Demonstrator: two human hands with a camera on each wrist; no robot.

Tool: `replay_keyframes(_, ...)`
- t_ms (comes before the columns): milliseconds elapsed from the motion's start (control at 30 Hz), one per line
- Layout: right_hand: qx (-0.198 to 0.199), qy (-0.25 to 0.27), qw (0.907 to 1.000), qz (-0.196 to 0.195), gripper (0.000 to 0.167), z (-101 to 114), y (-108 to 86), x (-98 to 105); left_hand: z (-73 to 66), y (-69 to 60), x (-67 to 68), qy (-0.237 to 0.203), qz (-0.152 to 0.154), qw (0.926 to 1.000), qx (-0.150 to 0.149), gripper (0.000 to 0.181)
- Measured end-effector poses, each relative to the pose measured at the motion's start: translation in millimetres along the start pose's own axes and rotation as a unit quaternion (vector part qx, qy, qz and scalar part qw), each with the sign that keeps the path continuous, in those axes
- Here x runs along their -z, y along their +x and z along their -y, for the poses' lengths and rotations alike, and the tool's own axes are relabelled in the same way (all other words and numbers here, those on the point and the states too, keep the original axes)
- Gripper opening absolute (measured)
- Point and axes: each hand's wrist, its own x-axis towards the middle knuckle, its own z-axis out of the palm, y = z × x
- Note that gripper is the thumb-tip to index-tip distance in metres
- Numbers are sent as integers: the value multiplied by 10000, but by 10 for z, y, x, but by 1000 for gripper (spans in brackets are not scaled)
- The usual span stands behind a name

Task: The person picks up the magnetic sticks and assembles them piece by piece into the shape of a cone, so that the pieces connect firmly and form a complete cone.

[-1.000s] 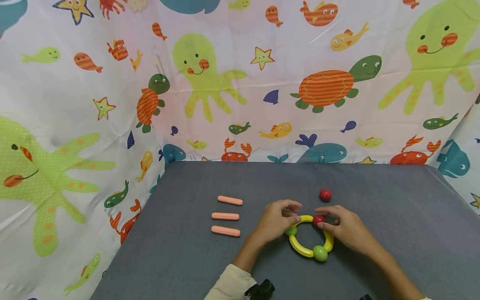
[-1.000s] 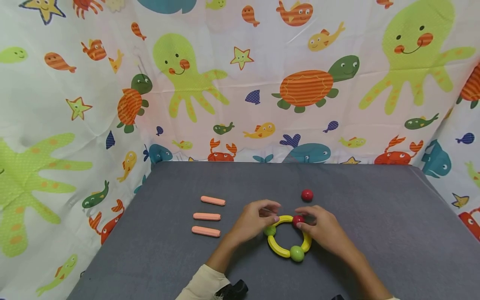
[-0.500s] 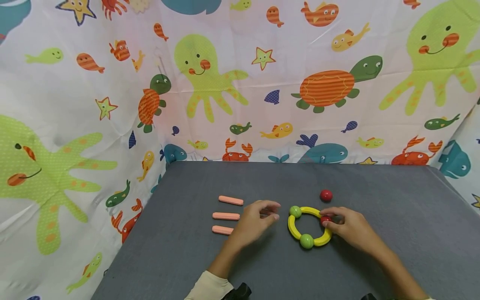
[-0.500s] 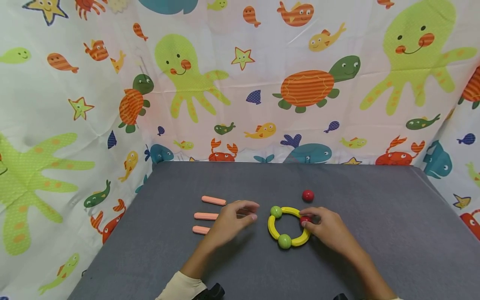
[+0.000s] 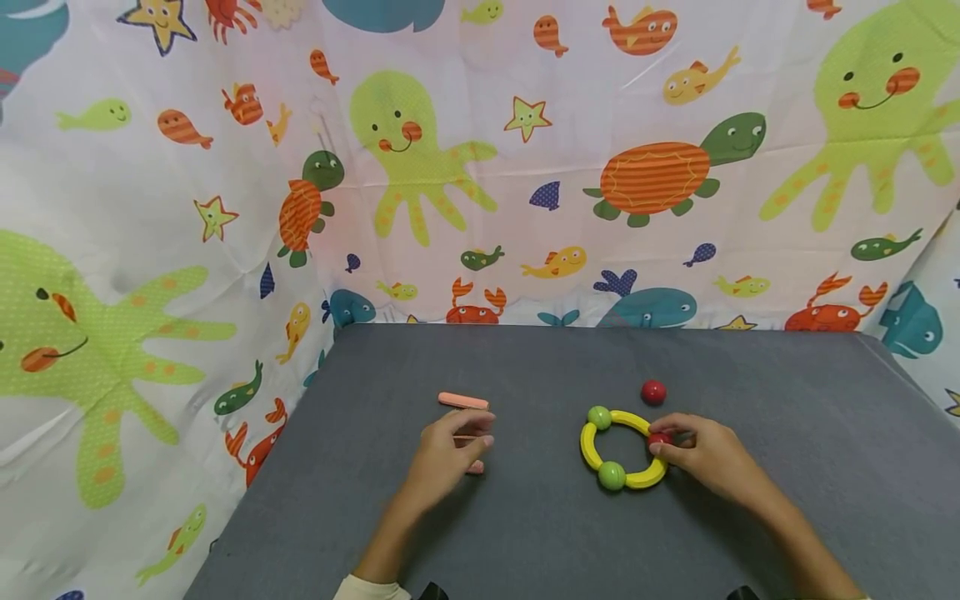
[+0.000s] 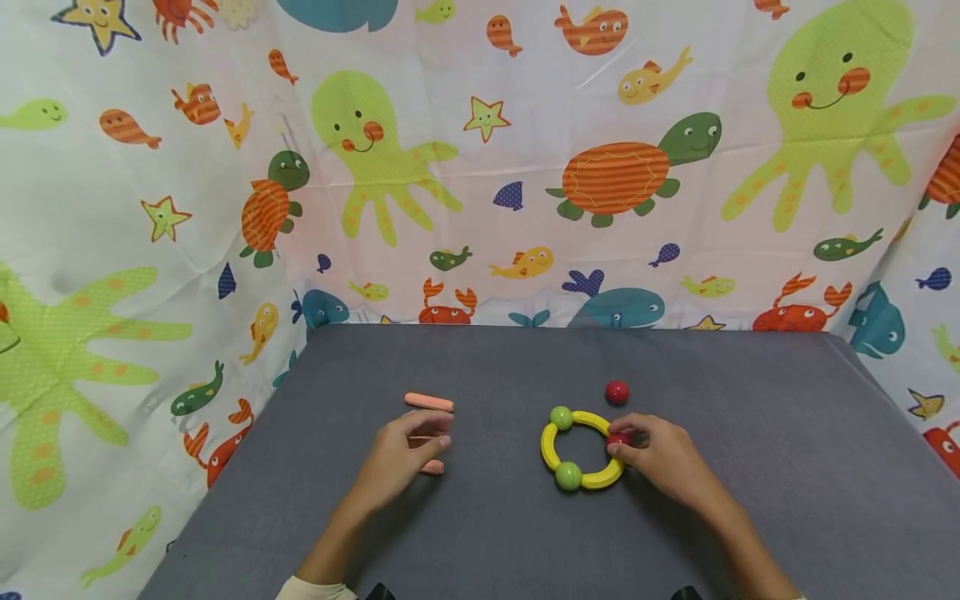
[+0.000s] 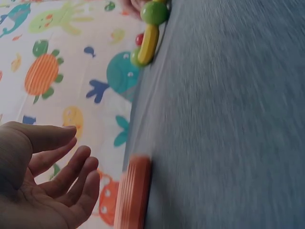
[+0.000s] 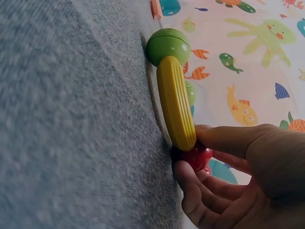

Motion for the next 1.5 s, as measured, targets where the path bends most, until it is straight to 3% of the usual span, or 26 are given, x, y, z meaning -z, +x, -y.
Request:
replay_keyframes(333,-298,422,9976,466,36,-29,-16,101,117,-102,256,561,-164,9960,670,31)
replay_keyframes(500,-527,571,9936,825,41,-32,-20,159,170,-142,323,831,74,9927,868,31)
replay_keyframes(767,-416,757,9886,1229,41,-72,-15,206,245,-185,364,978,531,9902,840,34)
replay_keyframes(1100,-117,996,9843,1454,37,-125,-13,210,296,-172,350,1241,601,9868,853,38)
replay_keyframes(1500,-62,1023,9826,1547,38,-136,3,199,297,-173,363,1222,547,9878,796,35)
